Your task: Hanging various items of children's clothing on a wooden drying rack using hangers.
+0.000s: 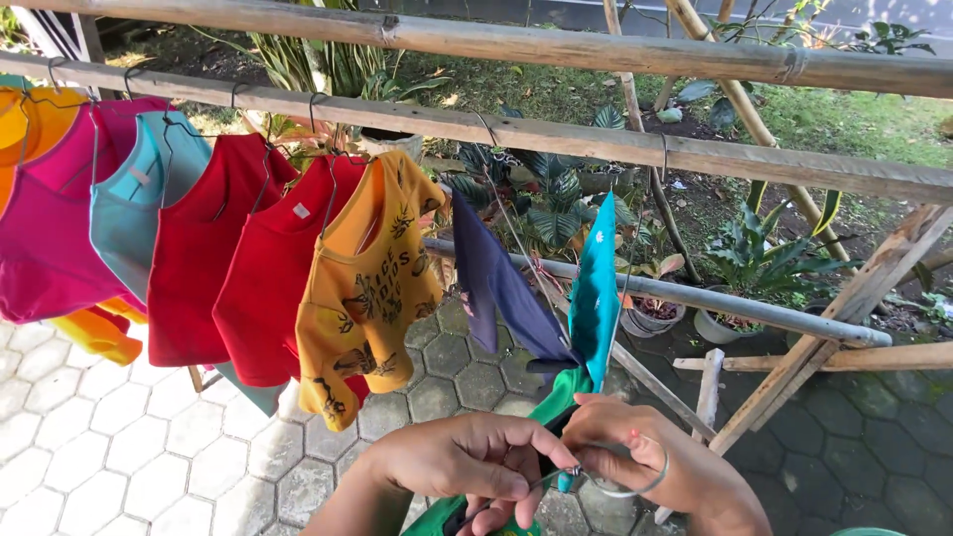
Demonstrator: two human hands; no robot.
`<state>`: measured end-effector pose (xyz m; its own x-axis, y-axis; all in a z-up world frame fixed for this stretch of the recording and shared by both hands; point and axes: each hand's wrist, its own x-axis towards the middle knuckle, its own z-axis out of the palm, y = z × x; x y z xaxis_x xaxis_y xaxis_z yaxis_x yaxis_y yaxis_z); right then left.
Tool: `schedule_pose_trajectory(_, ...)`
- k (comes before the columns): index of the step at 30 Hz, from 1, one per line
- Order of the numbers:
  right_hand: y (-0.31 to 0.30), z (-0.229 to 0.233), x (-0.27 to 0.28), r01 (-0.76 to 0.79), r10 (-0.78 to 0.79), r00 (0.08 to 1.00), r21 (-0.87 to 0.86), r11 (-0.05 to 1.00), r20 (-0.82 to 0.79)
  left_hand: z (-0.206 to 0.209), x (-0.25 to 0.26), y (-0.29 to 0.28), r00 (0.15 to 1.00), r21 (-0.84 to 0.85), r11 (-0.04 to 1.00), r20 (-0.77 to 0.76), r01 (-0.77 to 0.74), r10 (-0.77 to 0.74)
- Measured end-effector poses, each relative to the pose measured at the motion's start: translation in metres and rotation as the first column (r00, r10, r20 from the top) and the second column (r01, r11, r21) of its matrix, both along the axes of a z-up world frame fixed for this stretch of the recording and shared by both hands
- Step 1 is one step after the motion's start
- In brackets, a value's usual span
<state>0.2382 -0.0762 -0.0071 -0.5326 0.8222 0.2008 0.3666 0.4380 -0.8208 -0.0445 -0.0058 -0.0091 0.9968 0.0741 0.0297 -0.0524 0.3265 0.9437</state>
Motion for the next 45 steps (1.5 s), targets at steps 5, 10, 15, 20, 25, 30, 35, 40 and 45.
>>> schedule_pose_trajectory(5, 0.003, -0.007, -0.014, -0.005, 0.016, 0.998, 0.165, 0.986, -0.066, -0.003, 0.008, 0.036, 0.98, 0.17, 0.966, -0.017, -0.194, 0.2)
schedule_pose_trajectory(10, -0.007, -0.017, -0.02, 0.129, -0.115, 0.984, 0.1, 0.987, -0.138, -0.014, 0.071, 0.067, 0.774, 0.811, 0.141, 0.469, -0.569, 0.425)
schedule_pose_trajectory(15, -0.022, -0.049, -0.003, 0.221, -0.219, 0.939, -0.022, 0.975, -0.265, -0.05, 0.092, 0.103, 0.788, 0.837, -0.388, 0.517, -0.386, 0.333)
schedule_pose_trajectory(20, -0.056, -0.065, 0.014, 0.363, -0.4, 0.875, -0.178, 0.915, -0.273, -0.065, 0.078, 0.121, 0.833, 0.854, -0.461, 0.427, -0.242, 0.352)
schedule_pose_trajectory(25, -0.109, -0.08, 0.046, 0.581, -0.615, 0.756, -0.204, 0.788, -0.223, -0.059, 0.063, 0.116, 0.845, 0.871, -0.415, 0.417, -0.265, 0.336)
schedule_pose_trajectory(30, -0.138, -0.054, 0.042, 0.806, -0.831, 0.549, -0.208, 0.554, -0.089, -0.057, 0.069, 0.102, 0.834, 0.889, -0.363, 0.412, -0.28, 0.368)
schedule_pose_trajectory(35, -0.151, -0.036, 0.049, 0.934, -0.925, 0.355, -0.018, 0.356, 0.134, -0.057, 0.092, 0.087, 0.807, 0.885, -0.29, 0.456, -0.365, 0.376)
schedule_pose_trajectory(40, -0.163, -0.032, 0.074, 0.961, -0.953, 0.274, -0.081, 0.266, 0.127, -0.044, 0.129, 0.075, 0.771, 0.885, -0.128, 0.454, -0.447, 0.447)
schedule_pose_trajectory(45, -0.17, -0.037, 0.135, 0.98, -0.947, 0.197, -0.092, 0.179, 0.254, -0.027, 0.181, 0.07, 0.666, 0.811, 0.042, 0.449, -0.583, 0.596)
